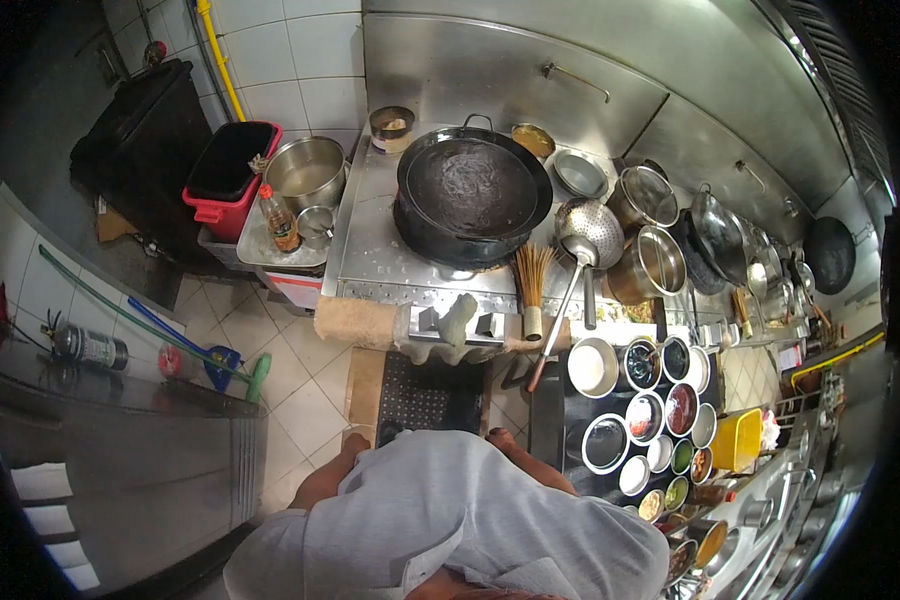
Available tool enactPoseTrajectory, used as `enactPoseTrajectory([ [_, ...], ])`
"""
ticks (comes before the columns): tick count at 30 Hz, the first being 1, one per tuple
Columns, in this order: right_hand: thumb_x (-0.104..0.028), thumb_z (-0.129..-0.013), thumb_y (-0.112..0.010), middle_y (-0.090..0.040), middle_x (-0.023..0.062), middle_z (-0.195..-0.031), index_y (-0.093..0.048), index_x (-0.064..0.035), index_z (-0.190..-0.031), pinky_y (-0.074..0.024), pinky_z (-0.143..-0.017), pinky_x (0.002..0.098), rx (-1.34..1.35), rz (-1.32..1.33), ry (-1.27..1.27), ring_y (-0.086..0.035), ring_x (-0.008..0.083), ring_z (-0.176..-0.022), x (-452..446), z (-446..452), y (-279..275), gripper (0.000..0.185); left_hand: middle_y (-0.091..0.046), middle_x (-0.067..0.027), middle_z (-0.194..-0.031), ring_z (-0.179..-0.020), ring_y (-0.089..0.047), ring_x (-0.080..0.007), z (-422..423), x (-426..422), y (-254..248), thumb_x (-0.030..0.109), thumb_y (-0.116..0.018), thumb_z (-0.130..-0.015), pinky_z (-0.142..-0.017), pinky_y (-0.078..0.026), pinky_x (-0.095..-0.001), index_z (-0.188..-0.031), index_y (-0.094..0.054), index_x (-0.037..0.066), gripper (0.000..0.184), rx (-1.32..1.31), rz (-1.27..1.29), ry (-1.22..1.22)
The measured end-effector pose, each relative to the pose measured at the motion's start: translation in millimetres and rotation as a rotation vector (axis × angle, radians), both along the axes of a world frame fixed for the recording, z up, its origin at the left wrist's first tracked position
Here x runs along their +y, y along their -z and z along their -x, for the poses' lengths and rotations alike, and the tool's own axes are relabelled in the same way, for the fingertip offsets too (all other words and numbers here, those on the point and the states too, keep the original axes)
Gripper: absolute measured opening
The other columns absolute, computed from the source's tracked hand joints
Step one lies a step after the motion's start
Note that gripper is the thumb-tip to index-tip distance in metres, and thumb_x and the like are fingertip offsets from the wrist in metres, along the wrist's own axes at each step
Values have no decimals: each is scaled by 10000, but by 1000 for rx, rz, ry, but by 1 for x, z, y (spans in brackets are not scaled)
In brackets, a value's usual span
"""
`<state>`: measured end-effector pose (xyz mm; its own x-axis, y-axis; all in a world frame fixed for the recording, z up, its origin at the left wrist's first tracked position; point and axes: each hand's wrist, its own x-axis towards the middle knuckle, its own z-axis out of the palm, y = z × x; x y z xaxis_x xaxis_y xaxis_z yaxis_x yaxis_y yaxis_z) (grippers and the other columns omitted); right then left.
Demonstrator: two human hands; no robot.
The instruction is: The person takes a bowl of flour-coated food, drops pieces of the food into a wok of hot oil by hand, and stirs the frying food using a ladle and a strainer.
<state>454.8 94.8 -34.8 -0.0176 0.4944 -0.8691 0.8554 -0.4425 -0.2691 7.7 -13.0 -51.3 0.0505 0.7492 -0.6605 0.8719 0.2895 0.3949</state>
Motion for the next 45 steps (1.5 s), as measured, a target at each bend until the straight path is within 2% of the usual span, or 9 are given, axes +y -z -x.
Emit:
enactPoseTrajectory([
  [9, -313, -832, -564, -496, 159, -1358, -521, -109, -1308, -408, -1017, 376, 67, 45, 53, -486, 284, -1254, -4, -7, 34, 520, -655, -241, -951, -956, -632, -358, -12, 12, -38, 241, -539, -789, -824, -505, -423, -817, -702, -4, 295, 54, 100, -129],
  [11, -299, -767, -603, -659, 167, -1089, -668, -46, -1057, -468, -914, 377, 26, -176, 87, -607, 285, -1079, -12, -5, 39, 391, -656, -242, -946, -956, -633, -359, -13, 11, -33, 240, -543, -785, -828, -506, -425, -825, -702, -6, 296, 74, 71, -129],
  [15, -310, -771, -592, -655, 167, -1102, -671, -52, -1056, -467, -922, 379, 83, -110, 178, -601, 287, -1090, -8, -4, 24, 393, -653, -242, -982, -961, -634, -360, -6, 10, -14, 235, -543, -781, -838, -507, -427, -840, -699, -24, 308, 126, 110, -13],
  [17, -271, -827, -562, -545, 127, -1301, -537, -122, -1286, -460, -952, 360, 1, -25, -22, -548, 254, -1179, -3, -5, 39, 483, -651, -241, -996, -964, -635, -359, -5, 10, -13, 237, -543, -781, -838, -507, -429, -845, -698, -29, 315, 111, 121, 22],
  [22, -343, -788, -590, -624, 160, -1184, -646, -73, -1144, -442, -976, 368, 31, -109, 107, -572, 285, -1143, -2, 0, -12, 450, -664, -207, -960, -942, -644, -341, -11, 16, -31, 213, -532, -789, -818, -516, -413, -881, -715, 18, 283, 173, 128, 198],
  [29, -402, -868, -510, -519, 149, -1336, -533, -119, -1290, -416, -1005, 375, -20, -21, 31, -515, 274, -1224, -1, -4, 23, 509, -674, -186, -925, -918, -650, -328, -12, 13, -35, 199, -507, -813, -801, -519, -408, -903, -722, 38, 284, 119, 109, -32],
  [31, -402, -867, -512, -529, 155, -1322, -539, -111, -1284, -422, -1001, 375, -4, -29, 17, -519, 275, -1220, -2, -3, 19, 509, -670, -216, -910, -922, -647, -356, -10, 14, -36, 199, -551, -789, -799, -515, -427, -875, -712, 4, 267, 130, 72, 302],
  [34, -390, -863, -518, -551, 155, -1296, -552, -102, -1271, -436, -985, 375, 31, -30, -13, -536, 275, -1199, -1, -3, 17, 501, -666, -237, -922, -919, -647, -377, -1, 3, 1, 194, -592, -763, -796, -512, -444, -860, -705, -15, 256, 23, 67, -14],
  [45, -217, -785, -578, -618, 130, -1207, -642, -135, -1165, -459, -952, 377, 47, -82, 73, -589, 276, -1126, -1, 1, -8, 394, -664, -233, -944, -919, -651, -364, -8, 7, -13, 209, -582, -772, -788, -515, -443, -815, -698, -19, 260, 71, 97, 54],
])
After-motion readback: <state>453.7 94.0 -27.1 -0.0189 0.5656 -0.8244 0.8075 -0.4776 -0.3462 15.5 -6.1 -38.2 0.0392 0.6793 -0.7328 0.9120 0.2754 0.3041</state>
